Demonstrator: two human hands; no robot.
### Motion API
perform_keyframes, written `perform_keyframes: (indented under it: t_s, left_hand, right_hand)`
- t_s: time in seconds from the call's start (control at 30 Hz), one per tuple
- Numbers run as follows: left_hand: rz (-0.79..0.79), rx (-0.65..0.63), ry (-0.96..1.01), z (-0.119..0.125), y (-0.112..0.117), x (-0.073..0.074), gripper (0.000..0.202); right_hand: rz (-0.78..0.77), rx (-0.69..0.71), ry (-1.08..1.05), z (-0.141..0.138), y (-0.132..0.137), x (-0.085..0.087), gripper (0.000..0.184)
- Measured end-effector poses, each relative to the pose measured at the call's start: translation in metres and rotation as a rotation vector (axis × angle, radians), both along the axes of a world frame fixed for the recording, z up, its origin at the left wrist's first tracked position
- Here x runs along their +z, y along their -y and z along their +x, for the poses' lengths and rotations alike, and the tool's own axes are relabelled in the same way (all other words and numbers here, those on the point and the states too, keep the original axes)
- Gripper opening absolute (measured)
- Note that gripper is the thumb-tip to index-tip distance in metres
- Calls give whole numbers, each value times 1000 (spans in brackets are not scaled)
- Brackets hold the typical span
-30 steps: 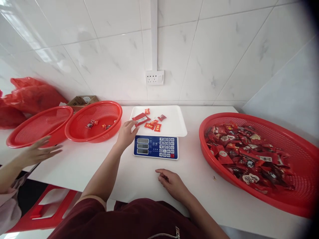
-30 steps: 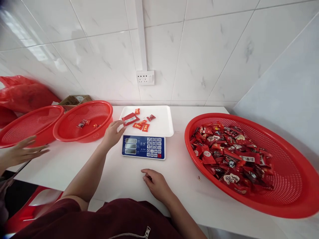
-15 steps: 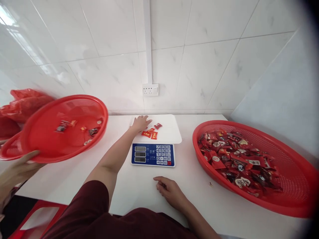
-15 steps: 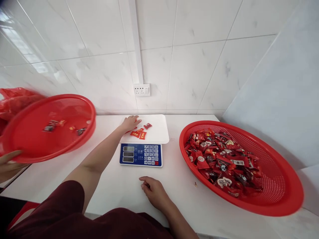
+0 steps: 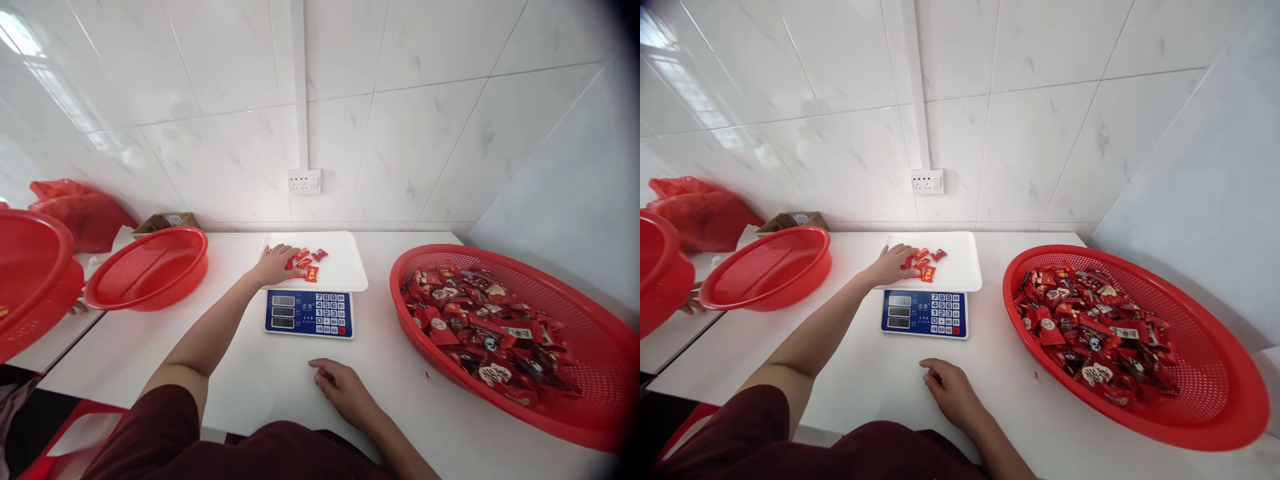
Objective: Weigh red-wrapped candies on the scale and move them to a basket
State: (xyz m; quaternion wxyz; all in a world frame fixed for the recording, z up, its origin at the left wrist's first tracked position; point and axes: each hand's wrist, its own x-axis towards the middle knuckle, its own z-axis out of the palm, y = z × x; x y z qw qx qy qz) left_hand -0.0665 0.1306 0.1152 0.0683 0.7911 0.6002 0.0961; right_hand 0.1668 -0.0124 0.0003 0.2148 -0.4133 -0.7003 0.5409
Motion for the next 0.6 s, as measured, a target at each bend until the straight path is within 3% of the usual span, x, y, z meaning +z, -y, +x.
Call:
perform_keyframes:
  t_s: [0.17, 0.43, 0.53, 0.6]
  left_hand:
    - [-58, -8, -104, -18, 1, -3, 82]
    - [-28, 30, -85, -19, -11, 2, 58]
    - [28, 60, -68, -27, -7, 12, 53]
    - [135, 147, -58, -43, -2, 22, 50]
  right_hand:
    - [-10, 10, 2, 0, 1, -1, 38]
    - [-58, -11, -33, 0, 0, -9, 34]
    - [-67, -19, -44, 0, -1, -10, 32]
    - [-70, -21, -46, 0, -1, -10, 32]
